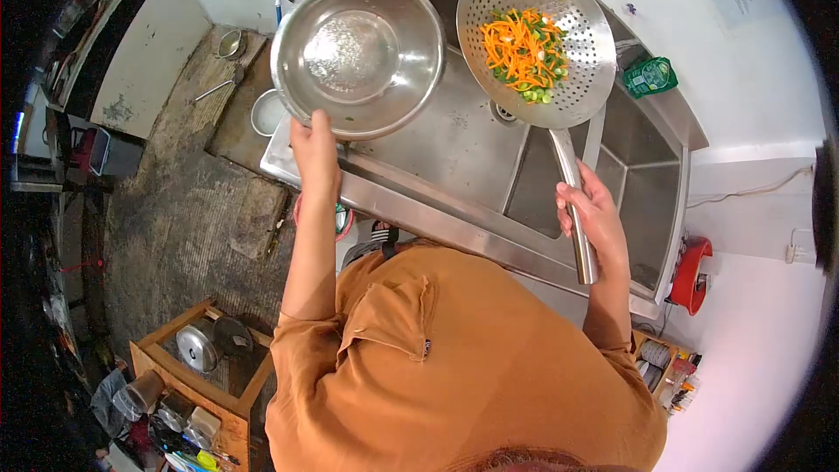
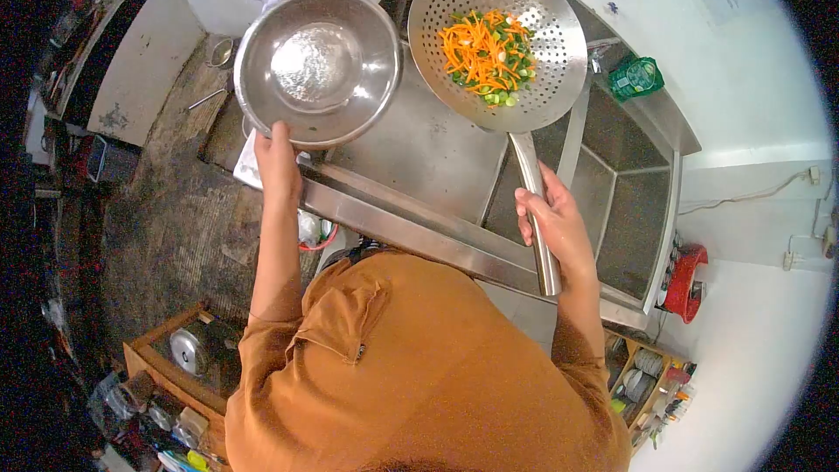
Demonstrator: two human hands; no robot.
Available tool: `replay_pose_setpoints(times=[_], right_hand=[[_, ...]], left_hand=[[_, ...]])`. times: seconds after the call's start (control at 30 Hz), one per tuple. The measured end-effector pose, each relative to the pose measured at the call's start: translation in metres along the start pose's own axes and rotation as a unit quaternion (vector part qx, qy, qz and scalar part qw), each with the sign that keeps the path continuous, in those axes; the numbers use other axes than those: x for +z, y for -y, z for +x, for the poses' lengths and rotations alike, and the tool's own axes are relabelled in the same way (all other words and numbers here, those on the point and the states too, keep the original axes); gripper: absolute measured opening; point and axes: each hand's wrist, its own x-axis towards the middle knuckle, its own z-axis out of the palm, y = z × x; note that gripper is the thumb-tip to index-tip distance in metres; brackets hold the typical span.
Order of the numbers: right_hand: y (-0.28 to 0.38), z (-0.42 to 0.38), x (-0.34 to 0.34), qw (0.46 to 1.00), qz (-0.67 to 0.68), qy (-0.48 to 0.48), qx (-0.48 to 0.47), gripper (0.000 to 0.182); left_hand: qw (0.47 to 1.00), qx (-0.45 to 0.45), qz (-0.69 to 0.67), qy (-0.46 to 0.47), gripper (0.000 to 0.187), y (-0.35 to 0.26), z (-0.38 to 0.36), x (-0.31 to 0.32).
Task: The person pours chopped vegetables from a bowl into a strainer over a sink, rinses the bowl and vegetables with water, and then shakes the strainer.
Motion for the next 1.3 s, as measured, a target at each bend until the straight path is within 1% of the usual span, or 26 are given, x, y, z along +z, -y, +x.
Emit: replay_pose_setpoints(times=[0.07,0.1,0.13,0.2,0.23,0.3,0.33,0.4,0.43,0.47,0.53,0.57,0.6,0.67,0.7,0.73,0.8,0.87,0.93,0.97,1.03,1.07,1.13,1.17,1.23,1.3], right_hand=[[-0.005,-0.003,-0.001,1.000,0.000,-0.004,0.001,0.061],[-0.006,-0.004,0.000,1.000,-0.001,-0.006,0.002,0.061],[-0.007,-0.004,0.001,1.000,-0.001,-0.006,0.003,0.061],[-0.010,-0.006,0.001,1.000,0.000,-0.003,-0.012,0.062],[-0.011,-0.008,0.001,1.000,0.002,-0.003,-0.012,0.062],[-0.011,-0.014,0.004,1.000,0.023,-0.009,0.005,0.062],[-0.011,-0.016,0.005,1.000,0.025,-0.012,0.004,0.062],[-0.008,-0.022,0.011,0.999,0.040,-0.015,0.008,0.064],[-0.007,-0.024,0.013,0.999,0.043,-0.020,0.005,0.064],[-0.007,-0.025,0.015,0.998,0.053,-0.020,0.010,0.064],[-0.008,-0.025,0.018,0.997,0.068,-0.027,0.011,0.065],[-0.015,-0.025,0.015,0.997,0.071,-0.023,0.006,0.066],[-0.017,-0.025,0.015,0.997,0.075,-0.017,0.003,0.067],[-0.016,-0.024,0.016,0.997,0.076,-0.010,-0.004,0.068],[-0.015,-0.025,0.018,0.997,0.070,-0.010,0.004,0.068],[-0.015,-0.023,0.017,0.998,0.064,-0.010,0.010,0.068],[-0.027,-0.018,0.007,0.998,0.067,0.000,-0.001,0.069],[-0.038,-0.014,0.001,0.998,0.057,0.012,-0.015,0.072],[-0.047,-0.008,-0.003,0.998,0.060,0.020,-0.018,0.074],[-0.052,-0.005,-0.004,0.998,0.060,0.014,-0.022,0.071],[-0.057,-0.001,-0.008,0.998,0.064,0.010,-0.026,0.069],[-0.057,0.000,-0.009,0.998,0.055,0.019,-0.037,0.069],[-0.055,-0.002,-0.012,0.997,0.049,0.030,-0.045,0.069],[-0.058,-0.001,-0.016,0.997,0.047,0.033,-0.042,0.069],[-0.053,-0.003,-0.020,0.997,0.047,0.037,-0.039,0.068],[-0.049,-0.006,-0.020,0.995,0.053,0.060,-0.066,0.067]], left_hand=[[0.998,0.030,0.051,0.010,0.031,0.002,-0.004,0.011],[0.996,0.070,0.059,0.009,0.030,0.003,-0.003,0.013],[0.996,0.069,0.060,0.009,0.030,0.003,-0.003,0.015],[0.987,0.120,0.106,0.018,0.028,0.001,-0.003,0.016],[0.987,0.121,0.107,0.019,0.028,0.003,-0.001,0.017],[0.974,0.180,0.138,0.006,0.024,0.005,0.004,0.016],[0.974,0.181,0.137,0.009,0.024,0.005,0.006,0.014],[0.982,0.098,0.160,-0.014,0.030,-0.005,0.010,0.007],[0.976,0.118,0.180,-0.017,0.036,0.003,0.021,-0.002],[0.977,0.120,0.178,-0.010,0.036,-0.001,0.026,-0.001],[0.951,0.245,0.175,-0.072,0.045,-0.010,0.031,0.004],[0.966,0.220,0.126,-0.057,0.050,-0.011,0.028,0.006],[0.966,0.222,0.124,-0.050,0.050,-0.013,0.031,0.004],[0.971,0.209,0.081,-0.078,0.041,-0.015,0.036,0.002],[0.971,0.203,0.087,-0.094,0.033,-0.019,0.034,-0.001],[0.970,0.209,0.084,-0.093,0.033,-0.023,0.030,0.000],[0.981,0.157,0.047,-0.106,0.034,-0.033,0.016,0.004],[0.981,0.151,0.043,-0.117,0.037,-0.035,0.007,0.004],[0.985,0.123,0.037,-0.115,0.033,-0.034,0.005,-0.002],[0.984,0.127,0.042,-0.115,0.033,-0.035,0.002,-0.001],[0.956,0.239,0.089,-0.146,0.039,-0.037,-0.004,0.007],[0.955,0.241,0.092,-0.146,0.039,-0.038,-0.003,0.006],[0.944,0.256,0.155,-0.138,0.037,-0.038,-0.001,-0.001],[0.943,0.258,0.159,-0.137,0.037,-0.033,-0.002,-0.002],[0.927,0.296,0.182,-0.141,0.036,-0.029,0.004,-0.006],[0.923,0.299,0.187,-0.155,0.037,-0.029,0.011,-0.009]])
